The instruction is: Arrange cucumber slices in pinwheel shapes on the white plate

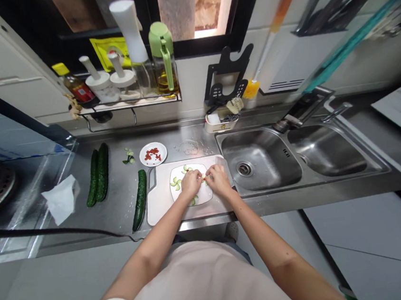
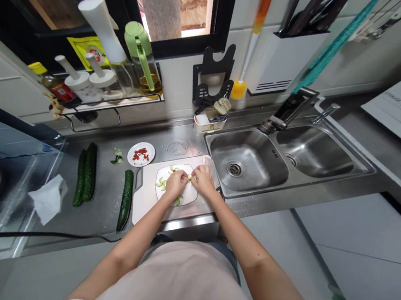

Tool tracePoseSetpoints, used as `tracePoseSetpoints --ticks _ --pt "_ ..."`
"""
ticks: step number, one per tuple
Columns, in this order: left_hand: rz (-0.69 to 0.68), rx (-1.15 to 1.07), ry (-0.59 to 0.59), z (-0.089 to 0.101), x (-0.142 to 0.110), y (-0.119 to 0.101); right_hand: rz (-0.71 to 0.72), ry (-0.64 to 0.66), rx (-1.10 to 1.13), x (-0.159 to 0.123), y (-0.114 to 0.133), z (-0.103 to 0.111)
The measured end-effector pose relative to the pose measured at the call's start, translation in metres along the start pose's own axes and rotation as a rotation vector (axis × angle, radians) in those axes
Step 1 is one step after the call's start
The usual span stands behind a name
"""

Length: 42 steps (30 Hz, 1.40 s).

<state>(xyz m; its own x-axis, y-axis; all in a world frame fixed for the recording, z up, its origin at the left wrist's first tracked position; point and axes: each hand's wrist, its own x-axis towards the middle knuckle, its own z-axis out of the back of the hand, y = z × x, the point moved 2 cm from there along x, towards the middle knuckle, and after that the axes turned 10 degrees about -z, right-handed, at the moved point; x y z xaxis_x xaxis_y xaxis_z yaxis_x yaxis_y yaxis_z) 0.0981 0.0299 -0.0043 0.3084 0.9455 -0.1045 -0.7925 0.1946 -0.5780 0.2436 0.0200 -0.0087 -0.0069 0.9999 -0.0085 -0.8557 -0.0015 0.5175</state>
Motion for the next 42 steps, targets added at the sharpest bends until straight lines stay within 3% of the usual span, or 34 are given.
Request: tracePoseSetpoints --ticks 29,36,42 --pt "-0.014 0.030 -0.002 -0.002 -0.002 -0.006 -0.012 0.015 -0.052 -0.001 0.001 -0.004" --pt "-0.029 0.002 -0.077 0.014 -0.011 0.002 0.010 -0.097 0.066 -0.005 0.012 0.012" --pt "-0.045 0.023 -0.192 0.039 -0.028 0.029 0.090 -0.221 0.177 -0.025 0.032 0.039"
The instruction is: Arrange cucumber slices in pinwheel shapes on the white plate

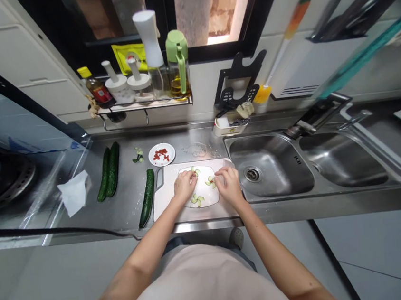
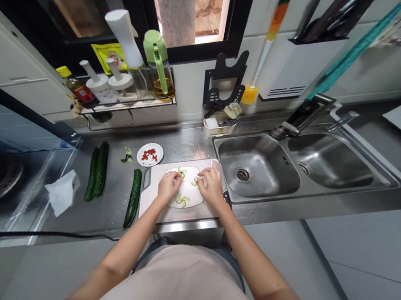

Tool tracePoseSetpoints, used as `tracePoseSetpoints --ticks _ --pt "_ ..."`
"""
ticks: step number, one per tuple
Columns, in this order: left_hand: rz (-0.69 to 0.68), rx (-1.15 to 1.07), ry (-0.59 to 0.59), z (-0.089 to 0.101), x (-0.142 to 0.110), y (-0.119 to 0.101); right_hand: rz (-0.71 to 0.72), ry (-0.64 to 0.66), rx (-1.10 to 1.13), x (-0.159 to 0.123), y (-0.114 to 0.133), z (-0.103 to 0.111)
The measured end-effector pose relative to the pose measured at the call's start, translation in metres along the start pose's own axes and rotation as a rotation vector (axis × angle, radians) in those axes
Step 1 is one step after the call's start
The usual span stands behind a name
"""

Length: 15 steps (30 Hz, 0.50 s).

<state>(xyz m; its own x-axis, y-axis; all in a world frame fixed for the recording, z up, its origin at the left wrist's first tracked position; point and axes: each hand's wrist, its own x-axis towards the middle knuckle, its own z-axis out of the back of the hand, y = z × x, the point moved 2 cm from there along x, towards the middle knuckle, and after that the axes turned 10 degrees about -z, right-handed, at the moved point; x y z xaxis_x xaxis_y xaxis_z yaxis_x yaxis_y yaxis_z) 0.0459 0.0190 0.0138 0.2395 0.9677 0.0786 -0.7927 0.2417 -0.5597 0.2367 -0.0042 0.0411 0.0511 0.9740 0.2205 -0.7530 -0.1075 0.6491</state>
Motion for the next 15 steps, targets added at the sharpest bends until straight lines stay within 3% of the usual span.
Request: tracePoseSetpoints --ticks 6,15 --pt "0.142 0.005 -0.123 0.033 -0.002 0.045 0.031 0.035 0.040 -0.022 0.014 0.003" --pt "0.357 0.094 -0.258 0.066 0.024 0.110 0.013 0.037 0.047 -0.032 -0.002 -0.003"
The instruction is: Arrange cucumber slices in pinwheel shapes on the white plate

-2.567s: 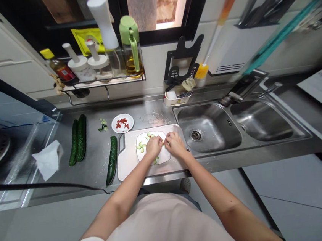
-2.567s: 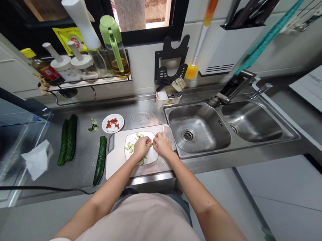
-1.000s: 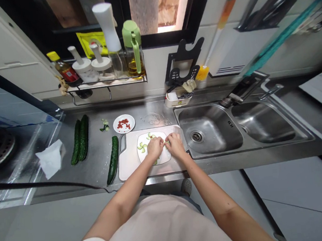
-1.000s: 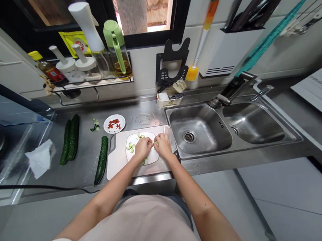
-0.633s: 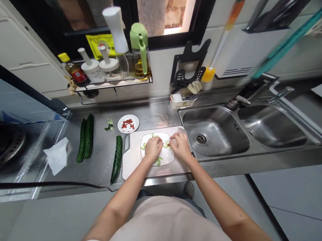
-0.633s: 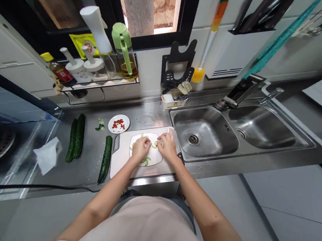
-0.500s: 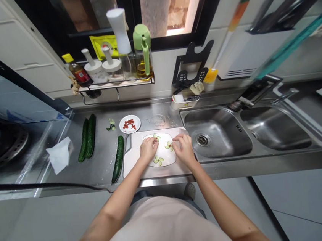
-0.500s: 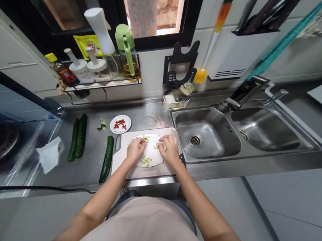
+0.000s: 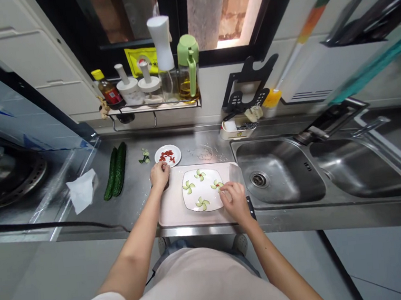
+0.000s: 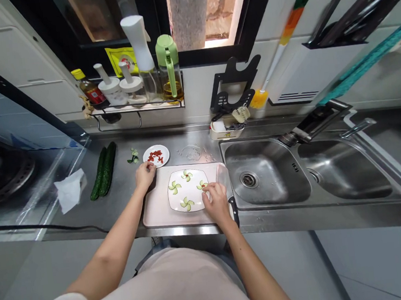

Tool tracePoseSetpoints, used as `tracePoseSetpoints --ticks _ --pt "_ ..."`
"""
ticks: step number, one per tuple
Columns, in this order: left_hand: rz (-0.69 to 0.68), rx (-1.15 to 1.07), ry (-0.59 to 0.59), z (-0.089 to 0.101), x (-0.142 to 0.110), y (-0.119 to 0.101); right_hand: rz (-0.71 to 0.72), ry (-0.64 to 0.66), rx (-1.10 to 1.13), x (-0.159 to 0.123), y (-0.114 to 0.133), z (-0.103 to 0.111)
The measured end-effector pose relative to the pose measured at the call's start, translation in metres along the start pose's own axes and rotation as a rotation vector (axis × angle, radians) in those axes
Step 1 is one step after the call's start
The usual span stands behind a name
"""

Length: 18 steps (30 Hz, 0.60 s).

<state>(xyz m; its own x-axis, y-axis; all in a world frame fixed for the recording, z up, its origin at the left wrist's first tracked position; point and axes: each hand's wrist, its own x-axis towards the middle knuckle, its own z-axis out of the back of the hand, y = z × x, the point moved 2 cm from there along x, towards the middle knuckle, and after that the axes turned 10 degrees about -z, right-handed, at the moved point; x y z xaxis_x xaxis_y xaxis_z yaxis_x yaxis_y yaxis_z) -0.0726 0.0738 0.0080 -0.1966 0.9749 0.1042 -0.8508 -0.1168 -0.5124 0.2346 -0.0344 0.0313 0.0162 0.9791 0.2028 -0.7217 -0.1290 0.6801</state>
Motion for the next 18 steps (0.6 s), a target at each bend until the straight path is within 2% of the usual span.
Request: tracePoseSetpoints --ticks 7,12,18 --pt "0.065 0.112 0.035 -0.007 0.036 0.007 0.011 -0.031 -0.002 -0.004 -0.006 0.000" --pt "0.034 0.192 0.125 -0.013 0.057 0.007 0.027 -0.057 -0.011 -0.008 -0.012 0.001" --pt "-0.009 0.280 0.219 -0.020 0.071 0.011 0.037 -0.078 -0.027 -0.010 -0.015 0.003"
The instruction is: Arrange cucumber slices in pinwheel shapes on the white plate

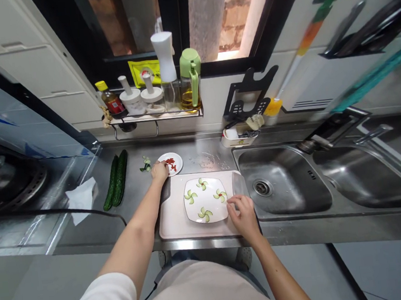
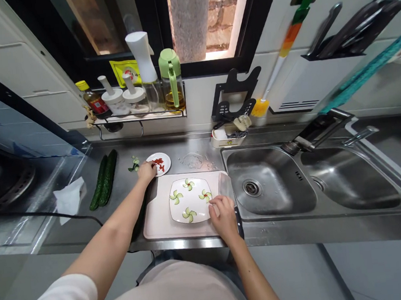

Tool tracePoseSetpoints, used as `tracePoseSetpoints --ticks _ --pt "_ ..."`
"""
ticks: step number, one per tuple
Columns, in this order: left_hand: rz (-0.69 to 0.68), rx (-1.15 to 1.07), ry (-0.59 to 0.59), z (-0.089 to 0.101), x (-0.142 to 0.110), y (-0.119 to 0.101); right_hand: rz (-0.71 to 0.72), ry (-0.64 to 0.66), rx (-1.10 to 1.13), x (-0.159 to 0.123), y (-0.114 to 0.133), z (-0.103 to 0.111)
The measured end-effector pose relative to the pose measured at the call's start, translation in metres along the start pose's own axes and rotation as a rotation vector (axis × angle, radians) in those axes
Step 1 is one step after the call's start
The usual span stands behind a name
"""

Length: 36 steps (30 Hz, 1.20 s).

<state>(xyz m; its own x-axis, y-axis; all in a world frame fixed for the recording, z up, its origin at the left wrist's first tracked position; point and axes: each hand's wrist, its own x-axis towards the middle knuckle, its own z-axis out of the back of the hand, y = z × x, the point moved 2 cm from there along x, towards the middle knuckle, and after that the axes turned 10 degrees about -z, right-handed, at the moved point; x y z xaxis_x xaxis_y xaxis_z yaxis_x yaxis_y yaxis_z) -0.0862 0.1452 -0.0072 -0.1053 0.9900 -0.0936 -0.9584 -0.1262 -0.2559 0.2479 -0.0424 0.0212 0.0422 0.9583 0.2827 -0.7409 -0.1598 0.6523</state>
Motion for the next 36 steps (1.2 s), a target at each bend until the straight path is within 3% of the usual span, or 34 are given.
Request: tracePoseSetpoints --ticks 10,17,23,29,36 --pt "-0.032 0.030 0.019 -0.002 0.006 -0.003 -0.025 0.007 -0.006 -0.003 0.000 0.001" --pt "-0.012 -0.092 -0.121 0.001 -0.015 -0.006 -0.009 0.002 0.006 -0.002 0.000 -0.001" --pt "-0.010 -0.337 -0.240 0.000 -0.056 -0.018 0.000 0.038 0.030 0.001 0.001 -0.009" --pt "-0.145 -0.590 -0.282 -0.006 -0.108 -0.044 0.034 0.076 0.084 0.006 0.012 -0.015" --pt "-0.324 -0.707 -0.223 -0.014 -0.166 -0.081 0.001 0.160 0.157 0.009 0.024 -0.019"
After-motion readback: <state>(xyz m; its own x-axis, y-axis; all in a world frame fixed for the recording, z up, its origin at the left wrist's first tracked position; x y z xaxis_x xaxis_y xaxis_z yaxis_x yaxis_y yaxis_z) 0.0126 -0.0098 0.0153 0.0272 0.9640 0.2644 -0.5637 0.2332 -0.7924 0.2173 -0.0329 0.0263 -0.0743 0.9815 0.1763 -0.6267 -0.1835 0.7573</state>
